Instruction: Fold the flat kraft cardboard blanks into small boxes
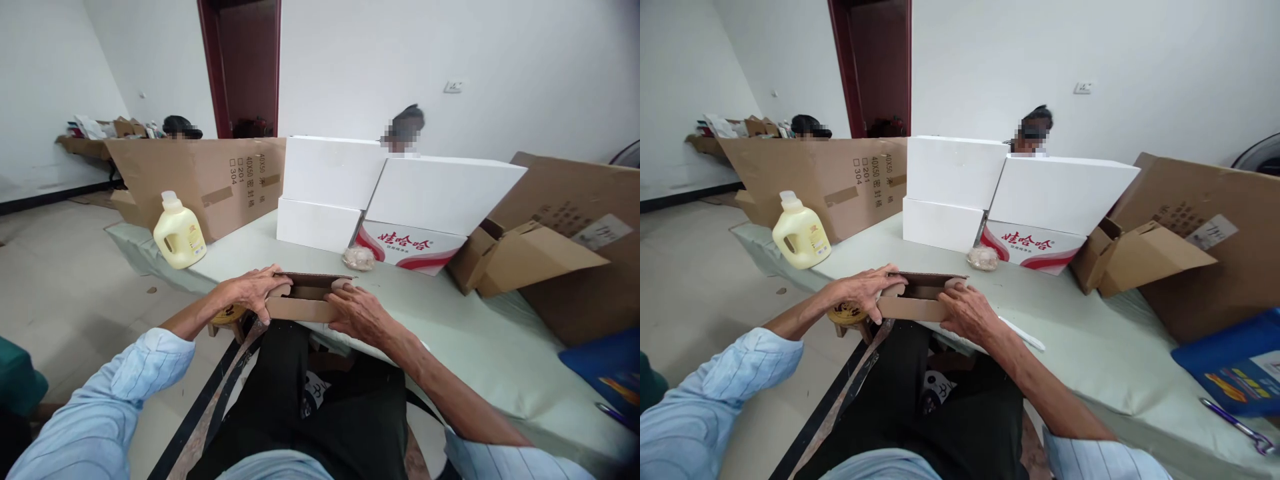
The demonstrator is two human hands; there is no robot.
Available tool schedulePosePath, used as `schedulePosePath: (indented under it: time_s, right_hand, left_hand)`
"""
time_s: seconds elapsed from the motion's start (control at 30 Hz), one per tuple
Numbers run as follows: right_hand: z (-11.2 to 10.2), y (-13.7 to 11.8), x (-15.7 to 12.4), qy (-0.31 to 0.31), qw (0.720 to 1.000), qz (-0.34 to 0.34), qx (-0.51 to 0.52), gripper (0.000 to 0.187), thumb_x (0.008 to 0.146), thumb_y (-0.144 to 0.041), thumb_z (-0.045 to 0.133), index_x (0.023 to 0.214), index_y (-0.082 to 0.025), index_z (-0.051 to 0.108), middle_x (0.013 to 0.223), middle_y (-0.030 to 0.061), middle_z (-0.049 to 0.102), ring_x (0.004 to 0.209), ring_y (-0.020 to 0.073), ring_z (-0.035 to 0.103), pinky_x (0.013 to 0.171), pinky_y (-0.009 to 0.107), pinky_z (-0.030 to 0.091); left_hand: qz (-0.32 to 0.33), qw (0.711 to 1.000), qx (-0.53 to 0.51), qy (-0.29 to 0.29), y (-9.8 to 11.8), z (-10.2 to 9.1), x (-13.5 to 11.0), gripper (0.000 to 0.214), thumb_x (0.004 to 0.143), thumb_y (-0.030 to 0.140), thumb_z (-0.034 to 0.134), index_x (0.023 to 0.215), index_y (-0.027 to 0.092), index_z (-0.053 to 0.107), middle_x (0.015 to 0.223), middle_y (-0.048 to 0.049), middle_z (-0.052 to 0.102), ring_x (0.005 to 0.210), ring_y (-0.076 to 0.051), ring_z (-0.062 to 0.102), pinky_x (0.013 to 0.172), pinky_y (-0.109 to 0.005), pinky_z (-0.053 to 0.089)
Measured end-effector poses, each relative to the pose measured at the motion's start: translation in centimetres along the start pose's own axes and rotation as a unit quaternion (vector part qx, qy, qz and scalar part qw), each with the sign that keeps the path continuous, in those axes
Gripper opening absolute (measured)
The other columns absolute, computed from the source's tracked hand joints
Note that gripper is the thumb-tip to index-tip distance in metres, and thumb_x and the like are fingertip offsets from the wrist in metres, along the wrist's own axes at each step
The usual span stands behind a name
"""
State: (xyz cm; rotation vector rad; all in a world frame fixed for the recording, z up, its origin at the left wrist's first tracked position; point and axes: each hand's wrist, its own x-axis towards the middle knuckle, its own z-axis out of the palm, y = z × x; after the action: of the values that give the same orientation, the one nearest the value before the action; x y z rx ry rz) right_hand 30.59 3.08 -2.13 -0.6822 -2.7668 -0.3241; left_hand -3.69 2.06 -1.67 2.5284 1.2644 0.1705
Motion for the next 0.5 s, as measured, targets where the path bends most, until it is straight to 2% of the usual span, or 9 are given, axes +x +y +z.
schedulePosePath:
  time_s: [0.07, 0.13, 0.27, 0.4, 0.5]
  right_hand:
    - [-0.2, 0.4, 0.1, 0.032, 0.999, -0.003, 0.005, 0.040, 0.084, -0.036, 0.087, 0.114, -0.019, 0.066, 0.104, 0.0118, 0.072, 0.103, 0.0319, 0.065, 0.088, 0.042, 0.054]
    - [0.2, 0.5, -0.3, 0.101, 0.994, 0.006, 0.028, 0.043, 0.090, -0.040, 0.082, 0.122, -0.020, 0.064, 0.109, 0.0130, 0.071, 0.104, 0.0320, 0.064, 0.088, 0.043, 0.055]
    - [1.6, 0.1, -1.4, 0.226, 0.968, 0.071, 0.084, 0.045, 0.096, -0.045, 0.075, 0.132, -0.022, 0.060, 0.113, 0.0131, 0.068, 0.105, 0.0322, 0.064, 0.091, 0.046, 0.056]
    - [2.6, 0.0, -1.7, 0.283, 0.937, 0.141, 0.149, 0.053, 0.092, -0.052, 0.078, 0.133, -0.023, 0.060, 0.110, 0.0107, 0.066, 0.099, 0.0299, 0.064, 0.088, 0.044, 0.057]
    - [3.0, 0.1, -1.7, 0.319, 0.917, 0.166, 0.174, 0.052, 0.091, -0.055, 0.079, 0.127, -0.023, 0.062, 0.101, 0.0069, 0.064, 0.093, 0.0272, 0.063, 0.087, 0.041, 0.056]
  left_hand:
    - [0.024, 0.999, -0.025, 0.018, -0.1, -0.3, 0.1, 0.111, 0.052, 0.051, 0.100, 0.150, 0.027, 0.052, 0.144, -0.0141, 0.049, 0.130, -0.041, 0.057, 0.106, -0.048, 0.052]
    - [0.054, 0.995, -0.068, 0.046, -0.3, -0.4, -0.3, 0.108, 0.054, 0.053, 0.100, 0.147, 0.028, 0.052, 0.139, -0.0117, 0.050, 0.125, -0.037, 0.059, 0.104, -0.045, 0.053]
    - [0.083, 0.987, -0.115, 0.069, -1.0, -0.1, -1.4, 0.110, 0.055, 0.056, 0.100, 0.147, 0.027, 0.048, 0.137, -0.0109, 0.051, 0.128, -0.037, 0.056, 0.108, -0.045, 0.051]
    - [0.082, 0.985, -0.125, 0.088, -1.5, 0.3, -2.0, 0.109, 0.056, 0.054, 0.100, 0.145, 0.026, 0.044, 0.134, -0.0103, 0.052, 0.123, -0.034, 0.057, 0.105, -0.047, 0.053]
    - [0.066, 0.980, -0.132, 0.130, -1.6, 0.9, -2.2, 0.105, 0.055, 0.053, 0.101, 0.139, 0.025, 0.044, 0.134, -0.0100, 0.051, 0.122, -0.032, 0.057, 0.106, -0.049, 0.052]
